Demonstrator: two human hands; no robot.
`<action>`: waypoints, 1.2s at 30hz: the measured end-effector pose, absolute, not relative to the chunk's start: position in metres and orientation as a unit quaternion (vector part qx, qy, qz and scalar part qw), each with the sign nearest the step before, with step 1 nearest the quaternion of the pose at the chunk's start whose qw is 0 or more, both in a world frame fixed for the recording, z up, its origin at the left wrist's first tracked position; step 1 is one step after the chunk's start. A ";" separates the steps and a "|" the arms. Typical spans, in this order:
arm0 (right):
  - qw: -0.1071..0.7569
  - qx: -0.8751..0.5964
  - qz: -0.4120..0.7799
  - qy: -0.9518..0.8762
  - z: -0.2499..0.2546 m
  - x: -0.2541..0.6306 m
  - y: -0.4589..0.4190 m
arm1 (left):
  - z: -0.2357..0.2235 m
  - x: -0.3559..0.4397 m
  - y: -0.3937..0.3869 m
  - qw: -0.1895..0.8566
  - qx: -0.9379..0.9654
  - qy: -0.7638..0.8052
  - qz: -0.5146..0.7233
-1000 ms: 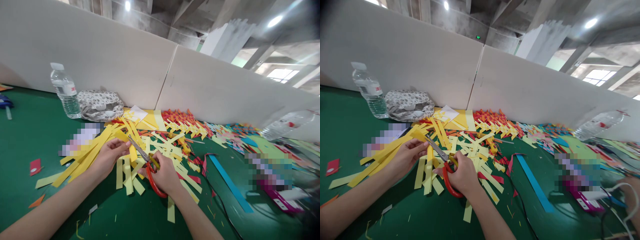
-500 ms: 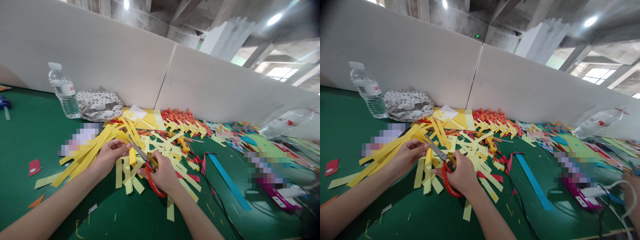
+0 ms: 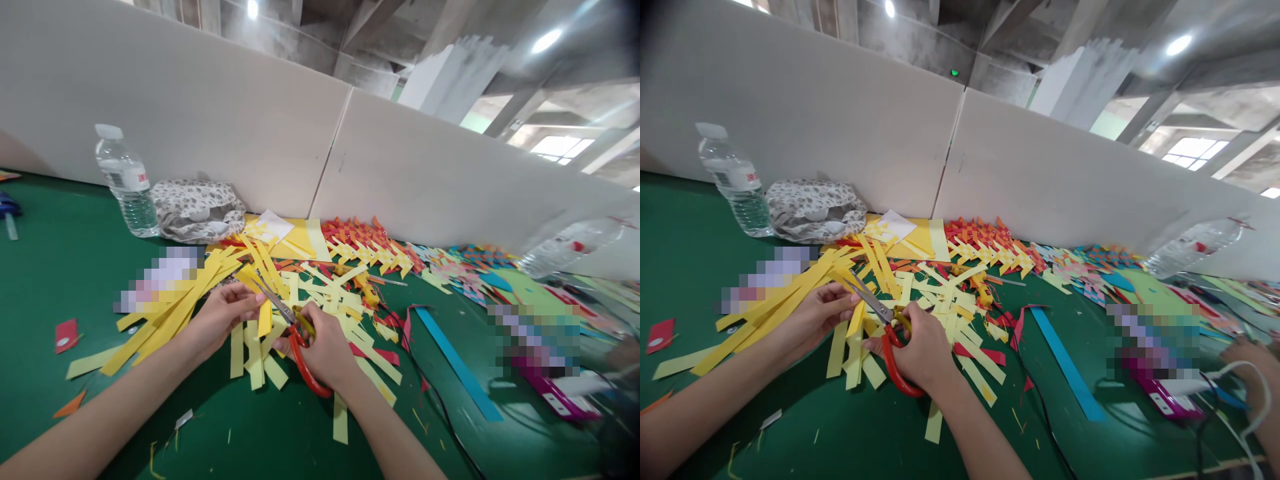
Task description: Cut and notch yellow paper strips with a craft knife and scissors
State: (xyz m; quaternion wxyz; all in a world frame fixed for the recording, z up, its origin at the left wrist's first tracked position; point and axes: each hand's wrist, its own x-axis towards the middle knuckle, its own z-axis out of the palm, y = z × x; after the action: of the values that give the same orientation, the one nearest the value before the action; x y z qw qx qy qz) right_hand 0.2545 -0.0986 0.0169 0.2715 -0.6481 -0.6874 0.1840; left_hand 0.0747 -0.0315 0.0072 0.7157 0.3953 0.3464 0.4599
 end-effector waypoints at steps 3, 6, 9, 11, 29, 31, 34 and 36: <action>0.277 -0.643 0.189 -0.688 0.016 0.255 -0.098 | 0.005 0.074 -0.031 0.720 0.396 0.342 0.456; 0.288 -0.641 0.179 -0.688 0.015 0.256 -0.098 | 0.006 0.075 -0.031 0.722 0.397 0.336 0.457; 0.297 -0.638 0.170 -0.690 0.015 0.256 -0.098 | 0.007 0.075 -0.032 0.728 0.394 0.324 0.458; 0.300 -0.639 0.173 -0.687 0.014 0.256 -0.097 | 0.007 0.075 -0.032 0.733 0.389 0.314 0.461; 0.289 -0.658 0.185 -0.670 0.012 0.254 -0.097 | 0.008 0.074 -0.031 0.706 0.339 0.325 0.531; 0.290 -0.658 0.191 -0.668 0.013 0.253 -0.098 | 0.009 0.075 -0.032 0.707 0.335 0.325 0.532; 0.290 -0.660 0.190 -0.666 0.014 0.252 -0.099 | 0.010 0.076 -0.034 0.707 0.329 0.322 0.537; 0.286 -0.665 0.191 -0.663 0.014 0.252 -0.100 | 0.010 0.078 -0.036 0.706 0.323 0.326 0.540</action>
State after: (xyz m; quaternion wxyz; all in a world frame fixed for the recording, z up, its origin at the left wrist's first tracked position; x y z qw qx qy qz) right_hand 0.2518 -0.1000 0.0142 0.2859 -0.6650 -0.6629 0.1911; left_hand 0.0775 -0.0356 0.0101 0.7056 0.3227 0.3264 0.5399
